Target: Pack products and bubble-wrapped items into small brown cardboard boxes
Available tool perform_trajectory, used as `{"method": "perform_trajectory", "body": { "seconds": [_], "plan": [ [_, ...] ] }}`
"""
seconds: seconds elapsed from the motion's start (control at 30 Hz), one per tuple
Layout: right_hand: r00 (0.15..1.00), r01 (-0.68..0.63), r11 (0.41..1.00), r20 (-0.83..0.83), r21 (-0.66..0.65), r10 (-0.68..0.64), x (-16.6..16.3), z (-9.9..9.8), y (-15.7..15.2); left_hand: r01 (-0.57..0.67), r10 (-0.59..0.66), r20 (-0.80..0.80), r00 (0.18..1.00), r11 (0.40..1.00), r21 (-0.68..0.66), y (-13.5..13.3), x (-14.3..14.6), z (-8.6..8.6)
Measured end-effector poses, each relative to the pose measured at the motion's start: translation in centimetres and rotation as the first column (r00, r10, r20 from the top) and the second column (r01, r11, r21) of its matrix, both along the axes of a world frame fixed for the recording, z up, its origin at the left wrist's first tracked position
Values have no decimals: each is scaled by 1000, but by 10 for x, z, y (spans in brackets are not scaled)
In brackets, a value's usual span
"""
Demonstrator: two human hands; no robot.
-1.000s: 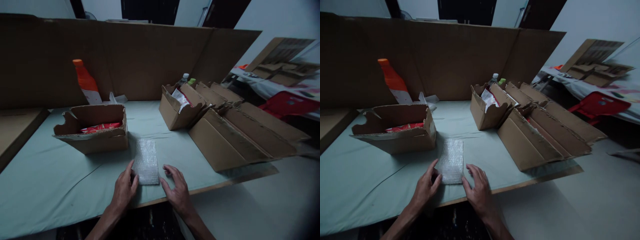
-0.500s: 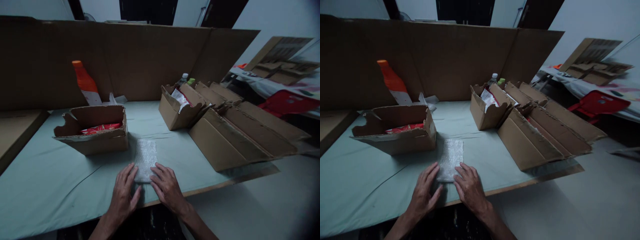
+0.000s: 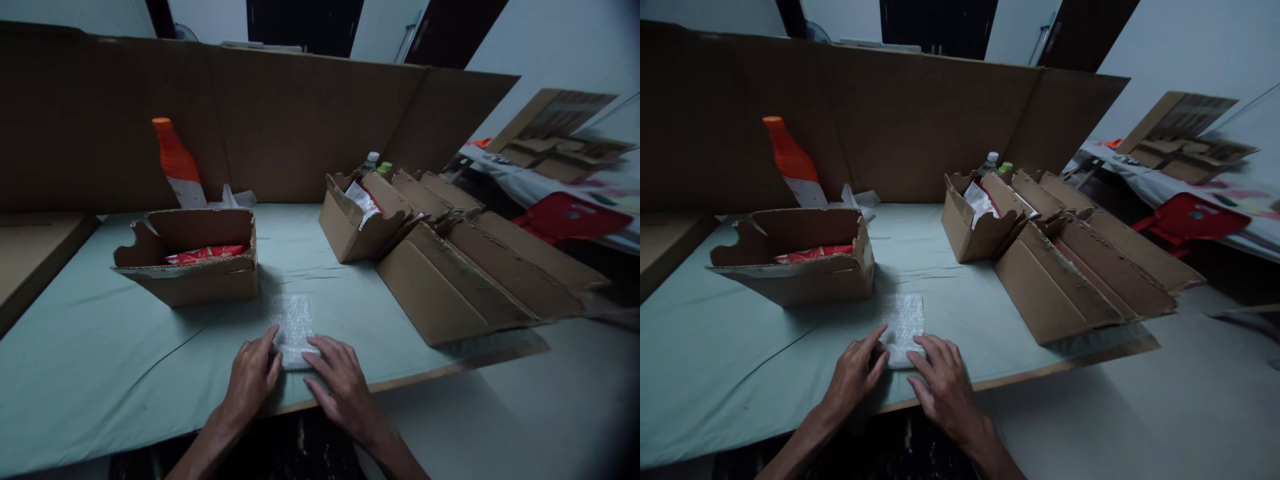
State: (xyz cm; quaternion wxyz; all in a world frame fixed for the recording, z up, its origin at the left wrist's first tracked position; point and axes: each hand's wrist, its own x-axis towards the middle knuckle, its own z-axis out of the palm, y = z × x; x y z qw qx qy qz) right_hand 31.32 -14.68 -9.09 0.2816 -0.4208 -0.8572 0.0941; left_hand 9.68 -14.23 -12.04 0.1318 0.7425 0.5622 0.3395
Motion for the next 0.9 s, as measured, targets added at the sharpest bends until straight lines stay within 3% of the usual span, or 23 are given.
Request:
{"method": "perform_trajectory", "body": {
  "seconds": [0.1,0.2,0.33,0.53,0.63,0.73,0.83,0.9],
  "plan": [
    [999,-27,999,35,-31,28,-4,-6,7,-12,13,-7,1000,998,64,-1,1,0],
    [999,-50,995,-20,-81,48,-7,-6,11,58,-61,23,998,992,108,-12,-2,3],
    [988,-137,966,-96,-218,118,-7,3,7,167,-171,118,978,985,45,-29,-7,6],
    [998,-33,996,-52,-88,29,-6,6,2,11,-9,93,996,1000,-13,-15,-7,-2],
    [997,-58,996,39,-68,61,-10,1,6,-46,43,80,996,999,29,-3,-4,-4],
    [998,-54,996,10,-65,54,-14,-6,13,-82,80,155,985,997,7,-3,-4,-3],
    [993,-30,995,-114,-97,19,-14,-11,17,-110,148,323,935,985,-134,-18,-9,0],
    [980,-12,988,-196,-153,-19,-13,-12,17,-123,245,465,851,953,-278,-29,-12,1]
  ]
}}
